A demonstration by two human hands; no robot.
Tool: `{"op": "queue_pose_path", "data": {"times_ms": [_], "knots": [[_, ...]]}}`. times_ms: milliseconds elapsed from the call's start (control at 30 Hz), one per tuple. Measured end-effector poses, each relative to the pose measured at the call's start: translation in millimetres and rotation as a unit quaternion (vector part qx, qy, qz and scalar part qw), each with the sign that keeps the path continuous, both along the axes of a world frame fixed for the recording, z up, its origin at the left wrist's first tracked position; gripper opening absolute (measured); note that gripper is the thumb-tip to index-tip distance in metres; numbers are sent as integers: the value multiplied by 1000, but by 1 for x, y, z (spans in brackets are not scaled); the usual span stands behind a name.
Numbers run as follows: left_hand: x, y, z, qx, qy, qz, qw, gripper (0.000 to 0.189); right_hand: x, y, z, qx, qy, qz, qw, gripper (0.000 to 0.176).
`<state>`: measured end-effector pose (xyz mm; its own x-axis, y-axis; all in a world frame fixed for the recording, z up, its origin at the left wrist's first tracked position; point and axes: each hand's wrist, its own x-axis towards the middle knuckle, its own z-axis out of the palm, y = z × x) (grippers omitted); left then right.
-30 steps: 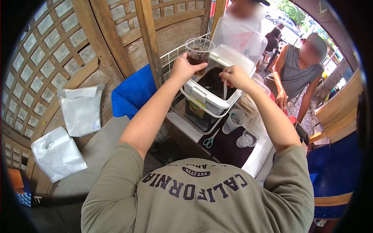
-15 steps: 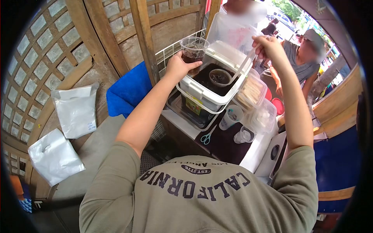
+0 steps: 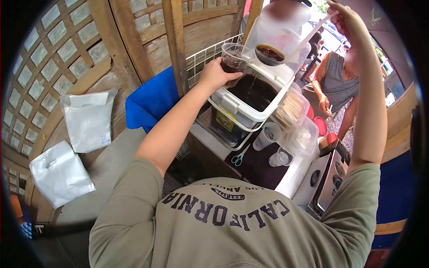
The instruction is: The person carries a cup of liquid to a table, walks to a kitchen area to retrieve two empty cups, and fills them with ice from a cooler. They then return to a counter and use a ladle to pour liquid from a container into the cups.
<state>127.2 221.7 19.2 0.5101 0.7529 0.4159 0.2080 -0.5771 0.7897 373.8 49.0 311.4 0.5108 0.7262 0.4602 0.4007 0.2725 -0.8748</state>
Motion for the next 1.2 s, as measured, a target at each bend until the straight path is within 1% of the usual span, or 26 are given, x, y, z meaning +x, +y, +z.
{"op": "queue_pose_path", "data": {"times_ms": [67, 167, 267, 300, 333, 367, 400, 500, 600, 700, 900, 1000, 1100, 1200], "knots": [[0, -8, 7, -2, 12, -7, 1000, 59, -30, -11, 12, -54, -114, -74, 989, 18], [8, -10, 5, 1, 34, -14, 999, 62, -44, -8, 10, 0, -140, -34, 990, 20], [15, -27, 18, -8, 60, -10, 998, 62, -57, -1, 2, -19, -140, 3, 990, 22], [15, -32, 22, -12, 63, -11, 998, 63, -56, 5, -1, -38, -150, -30, 987, 24], [16, -34, 25, -16, 66, -13, 998, 63, -45, 14, -6, -54, -128, -34, 990, 27], [23, -28, 16, -8, 53, -15, 998, 63, -38, 18, -11, -64, -123, -29, 990, 27], [25, -29, 16, 2, 63, -8, 998, 64, -41, 19, -14, -76, -118, -23, 990, 28], [29, -30, 17, 20, 82, 6, 996, 66, -76, -1, -19, -69, -168, -44, 982, 29], [30, -32, 20, 17, 75, 5, 997, 66, -89, -4, -19, -68, -206, -87, 972, 29], [32, -32, 19, 20, 66, 1, 998, 65, -96, -5, -16, -116, -206, -54, 970, 27], [35, -31, 16, 13, 57, -3, 998, 66, -96, -6, -20, -94, -243, -5, 965, 23], [34, -33, 18, 5, 51, -9, 999, 65, -100, -8, -23, -98, -234, 5, 967, 23], [35, -33, 17, -5, 37, -8, 999, 63, -114, -15, -24, -111, -270, -19, 956, 22], [36, -31, 15, -18, 30, -4, 999, 63, -99, -8, -34, -82, -309, 24, 947, 30]]}}
